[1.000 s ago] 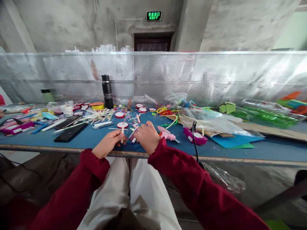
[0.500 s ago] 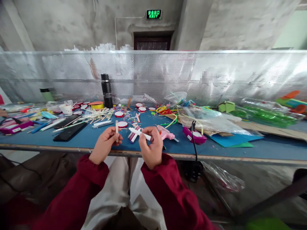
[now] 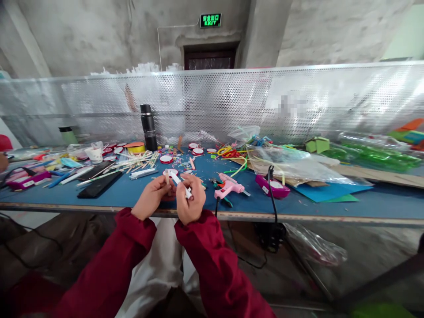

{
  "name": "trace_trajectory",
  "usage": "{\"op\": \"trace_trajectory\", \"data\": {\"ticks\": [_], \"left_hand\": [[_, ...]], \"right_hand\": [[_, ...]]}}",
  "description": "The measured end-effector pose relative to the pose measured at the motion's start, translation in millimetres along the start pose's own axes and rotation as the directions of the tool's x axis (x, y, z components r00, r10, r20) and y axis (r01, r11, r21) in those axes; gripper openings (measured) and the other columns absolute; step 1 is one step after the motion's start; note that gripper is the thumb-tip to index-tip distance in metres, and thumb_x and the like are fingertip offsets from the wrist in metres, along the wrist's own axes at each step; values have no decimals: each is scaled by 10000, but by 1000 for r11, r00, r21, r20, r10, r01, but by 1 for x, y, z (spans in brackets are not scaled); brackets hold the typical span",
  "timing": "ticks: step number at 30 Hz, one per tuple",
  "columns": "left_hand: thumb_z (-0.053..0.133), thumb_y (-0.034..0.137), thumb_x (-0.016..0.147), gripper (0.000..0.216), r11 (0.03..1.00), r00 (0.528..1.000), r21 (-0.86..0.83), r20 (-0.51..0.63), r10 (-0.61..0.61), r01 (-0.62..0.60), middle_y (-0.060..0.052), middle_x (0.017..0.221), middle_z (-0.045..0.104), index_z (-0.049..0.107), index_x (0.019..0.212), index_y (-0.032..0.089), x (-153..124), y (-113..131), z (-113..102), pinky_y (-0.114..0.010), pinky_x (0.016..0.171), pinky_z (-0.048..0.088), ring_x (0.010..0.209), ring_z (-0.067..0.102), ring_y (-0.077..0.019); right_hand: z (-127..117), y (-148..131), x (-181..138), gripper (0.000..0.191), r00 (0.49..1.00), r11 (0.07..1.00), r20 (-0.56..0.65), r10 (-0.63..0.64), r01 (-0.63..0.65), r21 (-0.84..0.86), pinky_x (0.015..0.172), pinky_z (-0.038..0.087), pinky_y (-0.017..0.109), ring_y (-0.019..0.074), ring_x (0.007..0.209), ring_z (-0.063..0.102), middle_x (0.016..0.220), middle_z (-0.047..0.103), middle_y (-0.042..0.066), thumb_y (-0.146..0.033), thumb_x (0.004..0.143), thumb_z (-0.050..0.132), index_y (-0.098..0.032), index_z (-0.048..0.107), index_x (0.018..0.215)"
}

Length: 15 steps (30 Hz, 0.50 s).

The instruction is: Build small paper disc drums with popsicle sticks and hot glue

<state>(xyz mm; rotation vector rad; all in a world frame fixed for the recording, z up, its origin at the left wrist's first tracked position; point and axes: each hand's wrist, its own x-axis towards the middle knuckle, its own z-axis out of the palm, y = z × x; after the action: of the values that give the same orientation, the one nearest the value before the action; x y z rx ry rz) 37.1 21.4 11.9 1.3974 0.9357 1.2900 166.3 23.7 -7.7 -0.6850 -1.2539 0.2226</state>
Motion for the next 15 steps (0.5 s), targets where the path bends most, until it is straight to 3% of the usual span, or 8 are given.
{"op": "trace_trajectory", "data": {"ticks": [3, 5, 10, 15], "left_hand": [[690, 452, 788, 300, 1000, 1000, -24, -13, 17, -17, 10, 795, 657, 568, 920, 212, 0, 0, -1, -275, 634, 533, 710, 650, -163], [686, 465, 787, 313, 1000, 999, -15, -31, 22, -23, 13, 774, 644, 580, 938, 212, -2, 1, 0, -282, 635, 536, 693, 630, -161], [661, 444, 819, 276, 996, 997, 64, -47, 61, -58, 2, 799, 654, 574, 968, 229, -4, -2, 2, -291, 644, 541, 725, 654, -182], [649, 461, 845, 300, 990, 995, 104, -22, 102, -99, -12, 878, 684, 566, 1022, 235, -2, -9, -1, -304, 661, 557, 748, 673, -190]], "right_hand": [[-2, -4, 0, 247, 983, 991, 139, -116, 123, -42, 800, 547, 370, 203, 820, 676, 921, 718, 66, -288, 936, 478, -227, 672, 1077], [-2, -5, 2, 203, 978, 981, 132, -164, 175, -80, 840, 543, 376, 212, 857, 682, 900, 721, 69, -284, 922, 503, -226, 684, 993], [1, -3, 3, 136, 994, 983, 54, -97, 104, -149, 812, 539, 349, 212, 862, 675, 786, 665, 45, -324, 893, 543, -230, 619, 831], [1, 0, 1, 142, 985, 978, 139, -102, 125, -169, 919, 505, 387, 209, 858, 661, 793, 697, 43, -317, 905, 501, -238, 599, 839]]}}
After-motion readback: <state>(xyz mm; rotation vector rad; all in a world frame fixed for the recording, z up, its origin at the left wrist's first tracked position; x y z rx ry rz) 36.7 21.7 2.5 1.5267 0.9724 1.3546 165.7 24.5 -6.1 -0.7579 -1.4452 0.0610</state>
